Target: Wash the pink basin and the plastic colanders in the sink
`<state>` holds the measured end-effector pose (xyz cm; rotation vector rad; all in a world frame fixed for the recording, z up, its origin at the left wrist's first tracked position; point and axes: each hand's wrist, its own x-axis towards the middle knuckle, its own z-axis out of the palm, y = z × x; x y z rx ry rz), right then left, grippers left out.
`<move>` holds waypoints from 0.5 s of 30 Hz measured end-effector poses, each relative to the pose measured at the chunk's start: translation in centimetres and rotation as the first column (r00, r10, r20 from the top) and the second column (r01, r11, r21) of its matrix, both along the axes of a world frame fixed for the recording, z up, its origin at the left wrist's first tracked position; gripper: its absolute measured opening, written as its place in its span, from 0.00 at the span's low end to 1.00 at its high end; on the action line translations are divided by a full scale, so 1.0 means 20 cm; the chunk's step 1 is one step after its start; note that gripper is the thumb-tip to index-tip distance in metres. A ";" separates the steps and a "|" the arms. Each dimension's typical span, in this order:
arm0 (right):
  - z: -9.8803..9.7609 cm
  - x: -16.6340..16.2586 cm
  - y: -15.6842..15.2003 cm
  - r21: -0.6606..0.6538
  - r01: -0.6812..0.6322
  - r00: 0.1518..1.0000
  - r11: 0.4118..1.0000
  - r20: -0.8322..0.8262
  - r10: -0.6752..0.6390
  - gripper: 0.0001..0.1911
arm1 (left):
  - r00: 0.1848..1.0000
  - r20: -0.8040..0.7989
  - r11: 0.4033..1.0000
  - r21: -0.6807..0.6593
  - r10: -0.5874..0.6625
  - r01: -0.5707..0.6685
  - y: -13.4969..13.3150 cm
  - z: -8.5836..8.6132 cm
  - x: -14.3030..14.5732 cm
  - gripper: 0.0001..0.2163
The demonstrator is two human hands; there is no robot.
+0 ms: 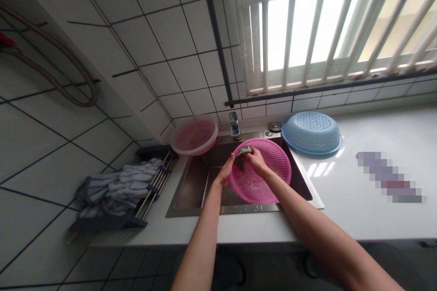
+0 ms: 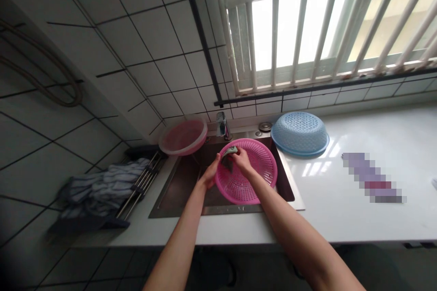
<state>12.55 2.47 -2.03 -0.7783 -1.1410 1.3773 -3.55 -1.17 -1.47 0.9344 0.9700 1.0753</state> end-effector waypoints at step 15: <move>0.01 0.01 -0.02 0.058 -0.058 0.993 0.997 0.105 0.052 0.13 | 0.999 0.016 0.994 -0.100 -0.052 0.053 -0.02 0.02 0.01 0.31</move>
